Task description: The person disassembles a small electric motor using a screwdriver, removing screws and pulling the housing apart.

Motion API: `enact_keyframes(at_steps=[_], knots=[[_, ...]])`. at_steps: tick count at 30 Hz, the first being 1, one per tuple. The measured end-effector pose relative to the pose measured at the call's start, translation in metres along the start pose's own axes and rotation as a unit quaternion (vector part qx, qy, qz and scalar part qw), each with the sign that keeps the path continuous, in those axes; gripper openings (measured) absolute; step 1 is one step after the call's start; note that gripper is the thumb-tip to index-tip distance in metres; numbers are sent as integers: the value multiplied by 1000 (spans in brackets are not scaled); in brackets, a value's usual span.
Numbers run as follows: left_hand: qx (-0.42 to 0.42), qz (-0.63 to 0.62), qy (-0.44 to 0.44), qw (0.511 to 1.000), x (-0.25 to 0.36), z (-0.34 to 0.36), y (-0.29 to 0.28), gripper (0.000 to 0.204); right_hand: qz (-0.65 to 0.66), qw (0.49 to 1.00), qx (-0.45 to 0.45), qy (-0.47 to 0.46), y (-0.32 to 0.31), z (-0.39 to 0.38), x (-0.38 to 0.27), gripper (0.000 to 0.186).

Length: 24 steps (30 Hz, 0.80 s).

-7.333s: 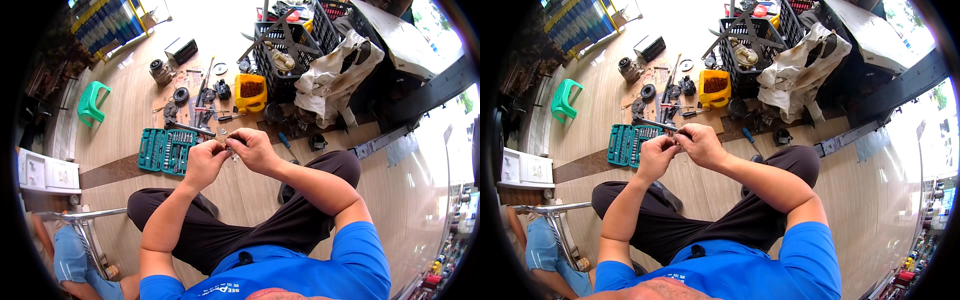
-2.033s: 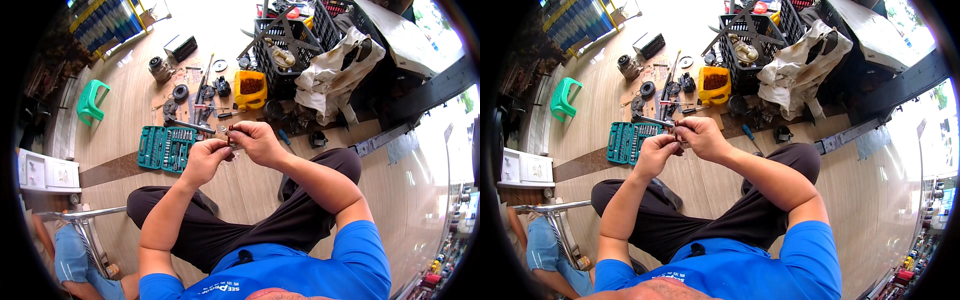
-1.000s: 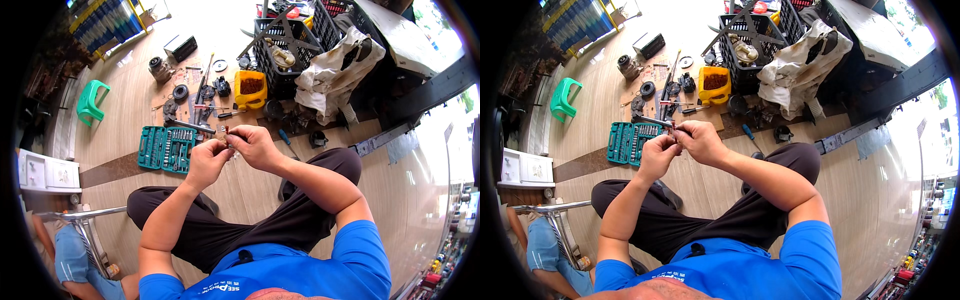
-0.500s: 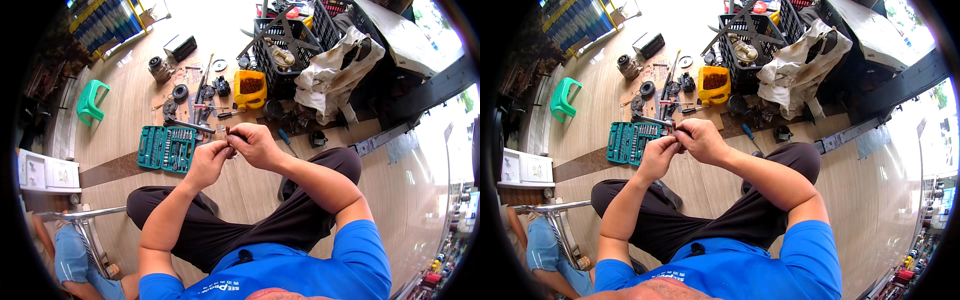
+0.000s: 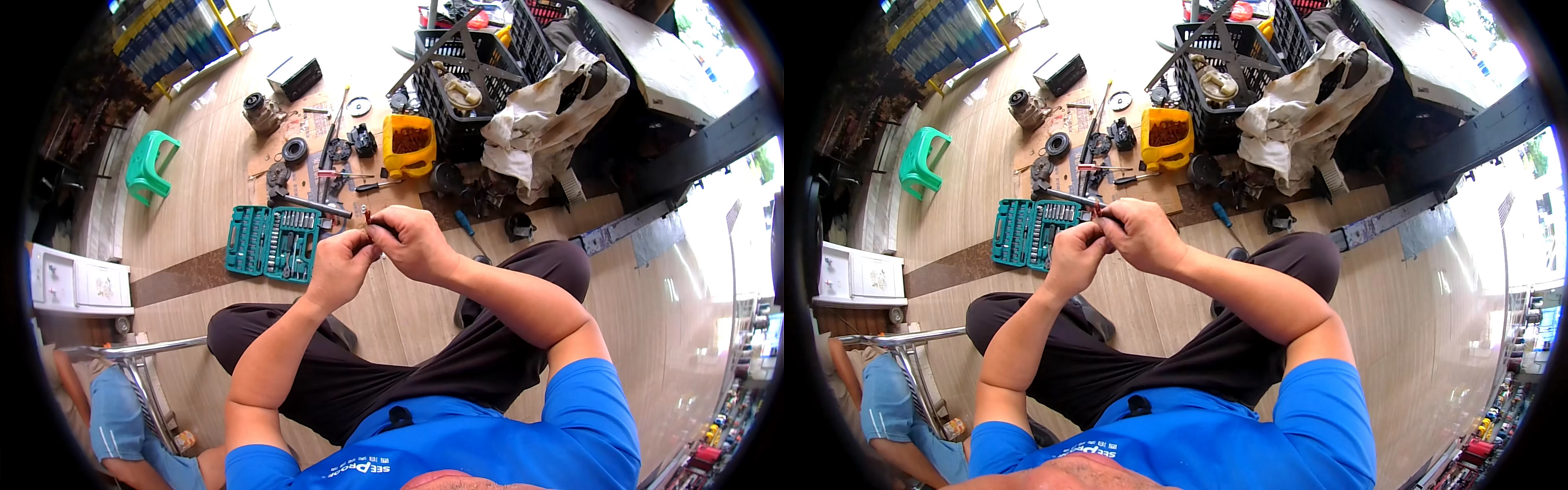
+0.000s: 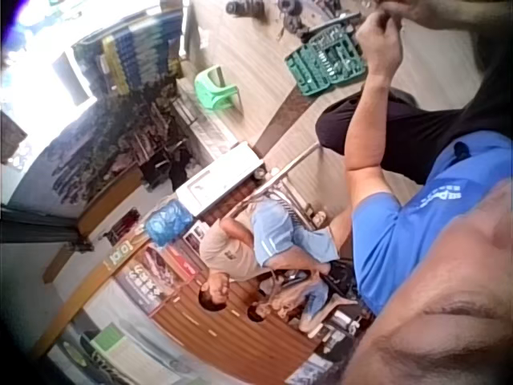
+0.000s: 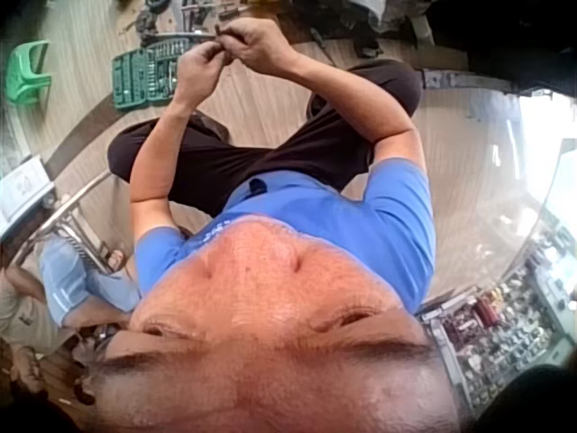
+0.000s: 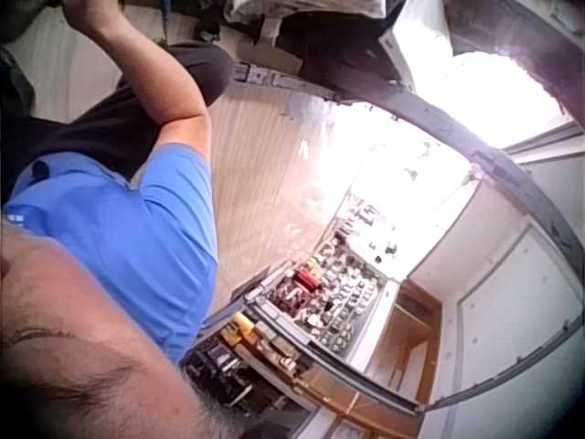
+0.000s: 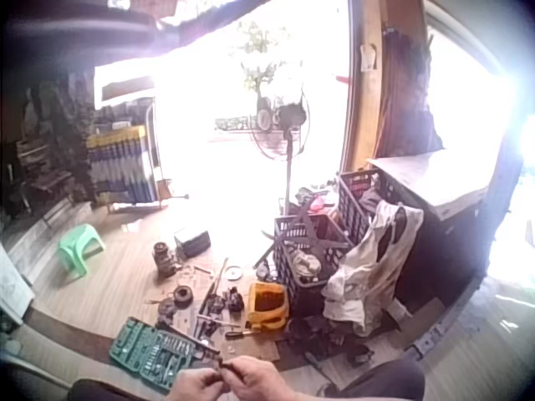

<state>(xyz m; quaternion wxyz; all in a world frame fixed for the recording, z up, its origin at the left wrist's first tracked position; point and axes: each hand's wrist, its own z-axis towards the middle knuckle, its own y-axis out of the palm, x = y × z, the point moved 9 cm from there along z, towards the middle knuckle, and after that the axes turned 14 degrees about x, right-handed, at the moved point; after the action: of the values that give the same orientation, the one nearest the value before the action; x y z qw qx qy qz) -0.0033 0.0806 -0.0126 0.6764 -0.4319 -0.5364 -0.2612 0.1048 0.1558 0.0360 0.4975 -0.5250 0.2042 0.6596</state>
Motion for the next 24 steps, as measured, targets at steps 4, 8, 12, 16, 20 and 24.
enact_keyframes(at_steps=[4, 8, 12, 16, 20, 24], knots=[[-9, 64, 6, 998, -1, 0, 0, 8, 0, 1000, 6, 3, 1, -3, 1, 14], [8, 77, 19, 997, 3, 1, 0, 8, -8, 1000, 10, -13, 3, -4, -3, 15], [-28, 90, 5, 996, 3, 1, 1, 16, -27, 999, -43, -3, 4, 3, 0, 15], [-54, -129, -37, 989, 11, 5, -5, 40, 26, 987, -134, 79, 10, 2, 15, 18], [-88, -157, -26, 983, 17, 9, -9, 36, 63, 977, -184, 82, 24, -7, 15, 21], [-62, -131, -3, 989, 18, 8, -13, 24, 47, 975, -199, 83, 30, -10, 17, 22]])
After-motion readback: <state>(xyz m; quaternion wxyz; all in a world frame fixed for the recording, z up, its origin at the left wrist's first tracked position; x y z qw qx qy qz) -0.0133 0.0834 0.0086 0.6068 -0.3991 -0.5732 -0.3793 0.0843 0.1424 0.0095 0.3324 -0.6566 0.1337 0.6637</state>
